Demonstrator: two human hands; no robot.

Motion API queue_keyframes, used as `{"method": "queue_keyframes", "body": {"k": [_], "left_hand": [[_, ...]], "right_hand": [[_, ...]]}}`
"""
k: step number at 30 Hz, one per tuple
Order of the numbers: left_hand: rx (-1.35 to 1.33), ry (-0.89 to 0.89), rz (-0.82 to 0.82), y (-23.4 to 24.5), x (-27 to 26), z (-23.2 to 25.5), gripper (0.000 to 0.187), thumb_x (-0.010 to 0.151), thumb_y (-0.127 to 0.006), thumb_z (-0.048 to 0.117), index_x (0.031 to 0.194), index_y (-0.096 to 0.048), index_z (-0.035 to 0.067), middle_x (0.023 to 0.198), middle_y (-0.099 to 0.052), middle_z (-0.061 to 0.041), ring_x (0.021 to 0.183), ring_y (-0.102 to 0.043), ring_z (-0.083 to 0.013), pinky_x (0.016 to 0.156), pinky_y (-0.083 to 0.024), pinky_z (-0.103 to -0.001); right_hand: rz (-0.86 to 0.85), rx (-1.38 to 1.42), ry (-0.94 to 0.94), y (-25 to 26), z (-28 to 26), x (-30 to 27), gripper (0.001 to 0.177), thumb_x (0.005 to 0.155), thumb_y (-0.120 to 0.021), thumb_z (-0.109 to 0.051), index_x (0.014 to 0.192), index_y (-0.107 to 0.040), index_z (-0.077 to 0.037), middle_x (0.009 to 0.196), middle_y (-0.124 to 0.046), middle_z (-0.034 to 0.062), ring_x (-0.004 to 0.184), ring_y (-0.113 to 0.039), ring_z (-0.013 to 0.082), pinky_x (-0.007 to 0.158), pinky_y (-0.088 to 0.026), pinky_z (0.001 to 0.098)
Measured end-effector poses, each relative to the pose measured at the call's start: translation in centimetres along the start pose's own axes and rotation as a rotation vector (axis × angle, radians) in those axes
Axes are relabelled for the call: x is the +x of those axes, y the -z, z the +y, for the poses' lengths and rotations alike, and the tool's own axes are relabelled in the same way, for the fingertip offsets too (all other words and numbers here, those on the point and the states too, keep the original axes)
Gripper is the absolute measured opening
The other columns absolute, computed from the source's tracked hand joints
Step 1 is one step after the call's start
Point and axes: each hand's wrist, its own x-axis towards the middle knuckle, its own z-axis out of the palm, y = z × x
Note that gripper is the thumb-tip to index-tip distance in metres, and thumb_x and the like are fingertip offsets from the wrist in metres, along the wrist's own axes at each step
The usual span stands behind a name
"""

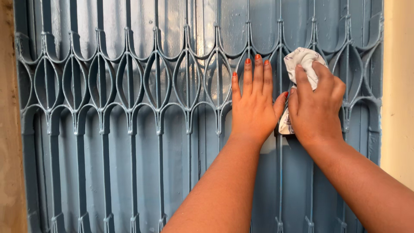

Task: The person wipes a blue metal gate using a white cloth, cleaning both the top decorative section and the vertical bars down to the base.

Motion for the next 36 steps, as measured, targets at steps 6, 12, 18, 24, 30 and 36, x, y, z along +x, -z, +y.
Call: {"method": "queue_keyframes", "body": {"k": [6, 12, 18, 24, 30, 36], "left_hand": [[-0.085, -0.045, -0.114, 0.8, -1.7, -1.1, 0.077, 0.102, -0.051, 0.049, 0.162, -0.028, 0.007, 0.169, -0.023, -0.015, 0.16, -0.016, -0.0354, 0.132, -0.014, -0.051], [-0.1, -0.046, -0.096, 1.1, -6.4, -0.7, 0.072, 0.104, -0.047, 0.038, 0.163, -0.021, 0.005, 0.173, -0.016, -0.014, 0.162, -0.017, -0.032, 0.131, -0.015, -0.052], [-0.182, 0.157, -0.029, 0.2, -9.0, -0.1, 0.07, 0.103, -0.049, 0.016, 0.166, -0.022, 0.002, 0.176, -0.014, -0.017, 0.164, -0.019, -0.0334, 0.133, -0.022, -0.051], [-0.356, 0.289, 0.124, 0.0, -10.5, 0.9, 0.065, 0.102, -0.057, 0.011, 0.162, -0.032, 0.01, 0.163, -0.039, -0.01, 0.14, -0.048, -0.0326, 0.118, -0.04, -0.05], [-0.559, 0.434, 0.03, 2.0, -12.8, 1.9, 0.053, 0.105, -0.055, 0.013, 0.156, -0.04, 0.007, 0.142, -0.053, -0.016, 0.127, -0.056, -0.0381, 0.106, -0.049, -0.048], [-0.738, 0.739, -0.207, 4.9, -13.6, 2.4, 0.038, 0.105, -0.049, 0.027, 0.134, -0.054, 0.003, 0.134, -0.062, -0.022, 0.119, -0.062, -0.0416, 0.096, -0.05, -0.049]], "right_hand": [[-0.088, 0.262, -0.136, 3.9, -0.9, -0.8, 0.039, 0.103, -0.066, -0.011, 0.142, -0.065, -0.005, 0.148, -0.046, 0.021, 0.135, -0.041, 0.0431, 0.116, -0.039, 0.05], [-0.049, 0.355, -0.194, 2.8, -4.1, -1.7, 0.053, 0.098, -0.07, -0.007, 0.148, -0.052, -0.001, 0.148, -0.039, 0.0243, 0.135, -0.04, 0.0456, 0.116, -0.038, 0.0523], [-0.036, 0.239, -0.174, 0.2, -5.5, -5.6, 0.072, 0.099, -0.076, -0.009, 0.157, -0.036, 0.004, 0.152, -0.032, 0.0293, 0.138, -0.036, 0.0495, 0.118, -0.037, 0.0543], [-0.177, 0.276, -0.399, -0.4, -5.9, -9.3, 0.069, 0.102, -0.075, -0.012, 0.156, -0.035, 0.004, 0.149, -0.036, 0.0284, 0.137, -0.041, 0.05, 0.116, -0.038, 0.0529], [-0.233, 0.262, -0.375, -0.1, -5.8, -9.4, 0.065, 0.104, -0.072, -0.008, 0.155, -0.032, 0.004, 0.148, -0.035, 0.0289, 0.135, -0.041, 0.0505, 0.113, -0.04, 0.0529], [-0.224, 0.23, -0.354, -0.3, -5.8, -10.4, 0.064, 0.103, -0.07, -0.004, 0.153, -0.03, 0.005, 0.149, -0.035, 0.027, 0.137, -0.042, 0.0488, 0.116, -0.04, 0.0528]]}}
